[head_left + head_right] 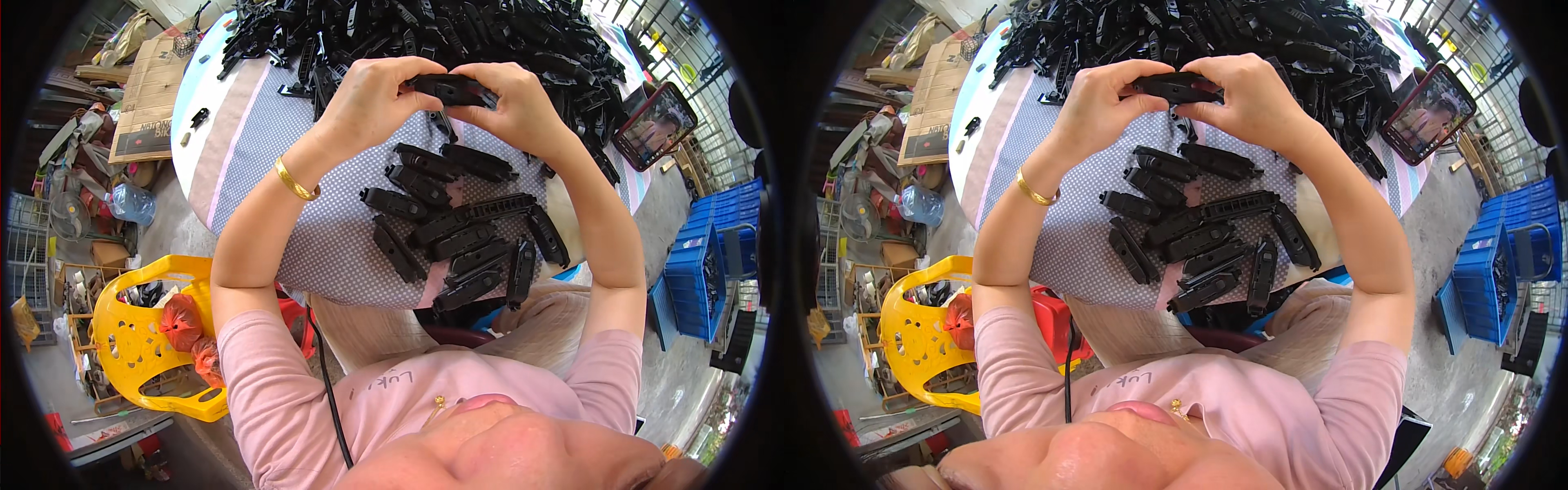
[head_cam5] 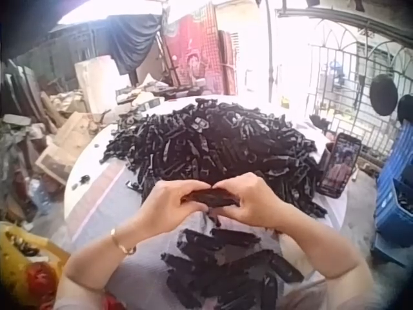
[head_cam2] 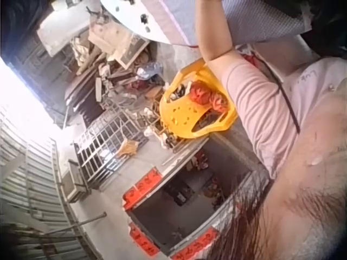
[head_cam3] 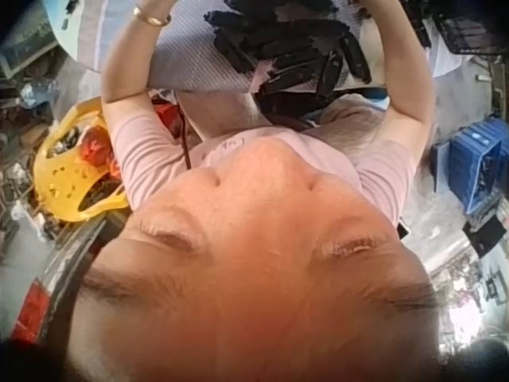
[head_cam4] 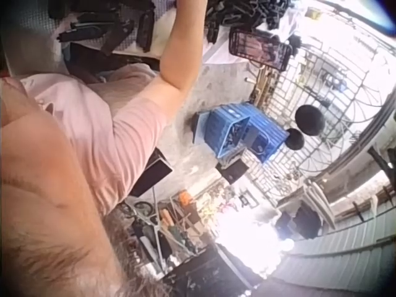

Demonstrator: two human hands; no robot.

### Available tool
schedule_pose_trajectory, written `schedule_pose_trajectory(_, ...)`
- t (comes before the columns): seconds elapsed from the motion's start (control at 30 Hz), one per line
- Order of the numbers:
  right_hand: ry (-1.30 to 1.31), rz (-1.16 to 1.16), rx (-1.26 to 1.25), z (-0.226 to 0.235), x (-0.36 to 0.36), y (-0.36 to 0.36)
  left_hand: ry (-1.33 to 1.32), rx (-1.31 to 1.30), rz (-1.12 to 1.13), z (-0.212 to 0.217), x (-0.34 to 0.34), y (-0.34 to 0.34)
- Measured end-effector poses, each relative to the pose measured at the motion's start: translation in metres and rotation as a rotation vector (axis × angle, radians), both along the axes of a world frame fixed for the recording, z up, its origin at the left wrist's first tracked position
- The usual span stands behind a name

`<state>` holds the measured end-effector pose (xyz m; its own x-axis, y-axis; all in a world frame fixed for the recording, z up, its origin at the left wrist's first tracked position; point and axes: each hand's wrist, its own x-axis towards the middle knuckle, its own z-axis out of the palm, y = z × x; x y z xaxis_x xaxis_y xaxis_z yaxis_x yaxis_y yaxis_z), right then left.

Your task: Inspecting and sorting black plastic components at a workstation on a production floor.

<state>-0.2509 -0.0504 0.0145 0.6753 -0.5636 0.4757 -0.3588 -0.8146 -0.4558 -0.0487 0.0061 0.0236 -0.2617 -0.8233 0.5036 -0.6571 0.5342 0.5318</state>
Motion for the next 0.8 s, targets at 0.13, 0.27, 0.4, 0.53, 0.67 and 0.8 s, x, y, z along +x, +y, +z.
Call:
schedule_pose_trajectory(0.13,0.015,-0.022,-0.153,-0.001,-0.003,-0.002,0.028,-0.105,-0.036,-0.001,-0.001,-0.002)
schedule_pose_trajectory(0.27,-0.088,0.191,0.290,-0.004,-0.007,-0.017,0.053,0.091,-0.017,0.008,0.002,0.003)
schedule_pose_trajectory(0.4,-0.195,0.022,0.441,-0.008,-0.013,-0.037,-0.032,0.371,-0.423,0.004,0.002,0.005)
schedule_pose_trajectory(0.53,0.267,-0.289,-0.216,-0.013,-0.012,-0.025,-0.216,0.543,-0.594,0.004,-0.001,0.003)
schedule_pose_trajectory(0.67,0.474,-0.348,-0.224,-0.018,0.002,-0.012,-0.296,-0.181,-0.195,-0.032,0.002,-0.016)
schedule_pose_trajectory(0.8,0.381,-0.346,-0.214,-0.015,-0.005,-0.013,-0.452,-0.146,-0.149,-0.032,0.003,-0.019)
